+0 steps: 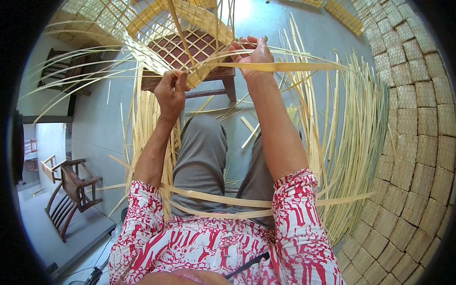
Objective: The person weaves a basket by hand, interlacing thin bamboo strips through a vertical frame. They repeatedly pull and tighten the strips to form a tight grid pattern on the basket's side.
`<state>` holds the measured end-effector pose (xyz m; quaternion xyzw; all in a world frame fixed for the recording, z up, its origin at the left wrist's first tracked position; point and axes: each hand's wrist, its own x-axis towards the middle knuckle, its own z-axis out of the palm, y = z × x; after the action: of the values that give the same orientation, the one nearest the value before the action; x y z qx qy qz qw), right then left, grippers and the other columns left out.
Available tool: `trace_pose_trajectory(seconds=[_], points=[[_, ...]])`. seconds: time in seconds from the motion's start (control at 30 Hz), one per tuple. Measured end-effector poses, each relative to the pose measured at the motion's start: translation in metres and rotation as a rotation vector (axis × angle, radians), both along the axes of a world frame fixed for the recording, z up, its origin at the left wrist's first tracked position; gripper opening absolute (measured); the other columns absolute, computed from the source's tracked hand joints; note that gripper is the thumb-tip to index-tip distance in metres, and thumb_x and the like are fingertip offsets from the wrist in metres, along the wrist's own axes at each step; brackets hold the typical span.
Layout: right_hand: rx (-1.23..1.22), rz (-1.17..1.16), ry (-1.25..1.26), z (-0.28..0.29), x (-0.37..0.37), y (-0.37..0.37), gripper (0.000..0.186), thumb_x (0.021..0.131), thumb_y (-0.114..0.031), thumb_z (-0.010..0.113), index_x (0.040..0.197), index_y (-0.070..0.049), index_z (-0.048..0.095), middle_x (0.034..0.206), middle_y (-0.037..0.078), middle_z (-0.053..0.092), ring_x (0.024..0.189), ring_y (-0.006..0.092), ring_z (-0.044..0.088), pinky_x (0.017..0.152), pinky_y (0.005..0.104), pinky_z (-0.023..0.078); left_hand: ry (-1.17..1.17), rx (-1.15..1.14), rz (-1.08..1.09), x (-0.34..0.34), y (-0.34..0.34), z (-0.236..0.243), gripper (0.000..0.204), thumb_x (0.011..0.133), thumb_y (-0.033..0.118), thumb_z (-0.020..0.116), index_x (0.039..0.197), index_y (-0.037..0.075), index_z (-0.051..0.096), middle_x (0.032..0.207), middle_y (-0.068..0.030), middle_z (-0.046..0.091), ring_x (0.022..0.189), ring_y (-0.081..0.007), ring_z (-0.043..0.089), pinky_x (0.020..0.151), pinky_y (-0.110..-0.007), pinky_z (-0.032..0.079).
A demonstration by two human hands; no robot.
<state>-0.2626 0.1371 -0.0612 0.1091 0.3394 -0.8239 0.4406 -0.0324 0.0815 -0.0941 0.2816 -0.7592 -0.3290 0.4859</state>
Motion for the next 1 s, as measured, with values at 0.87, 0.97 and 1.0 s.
trace_pose_trajectory(seconds=[0.87, 0.97, 1.0], points=[[-0.082, -0.093, -0.158, 0.011, 0.023, 0.05, 0.038, 0.108, -0.035, 0.027, 0.101, -0.006, 0.051, 0.095, 0.014, 0.063, 0.087, 0.0283, 0.058, 0.078, 0.0486, 0.051, -0.07, 0.204, -0.09, 0.003, -0.004, 0.002, 0.022, 0.099, 0.02, 0.067, 0.101, -0.002, 0.069, 0.074, -0.005, 0.071, 0.07, -0.0075, 0.068, 0.063, -0.021, 0.052], [-0.049, -0.038, 0.208, 0.003, 0.007, 0.045, 0.036, 0.106, -0.038, 0.04, 0.105, -0.006, 0.057, 0.1, 0.011, 0.065, 0.087, 0.0241, 0.059, 0.08, 0.0455, 0.052, -0.073, 0.213, -0.17, 0.002, -0.002, 0.002, 0.02, 0.098, 0.018, 0.067, 0.103, -0.002, 0.069, 0.075, -0.0054, 0.072, 0.072, -0.0097, 0.07, 0.064, -0.023, 0.054], [-0.045, 0.002, 0.384, 0.009, 0.008, 0.042, 0.036, 0.106, -0.039, 0.044, 0.106, -0.007, 0.058, 0.1, 0.01, 0.065, 0.087, 0.0228, 0.059, 0.08, 0.0444, 0.052, -0.075, 0.206, -0.196, 0.003, -0.003, 0.002, 0.02, 0.098, 0.017, 0.067, 0.103, -0.002, 0.069, 0.075, -0.0055, 0.072, 0.072, -0.0101, 0.07, 0.064, -0.023, 0.054]])
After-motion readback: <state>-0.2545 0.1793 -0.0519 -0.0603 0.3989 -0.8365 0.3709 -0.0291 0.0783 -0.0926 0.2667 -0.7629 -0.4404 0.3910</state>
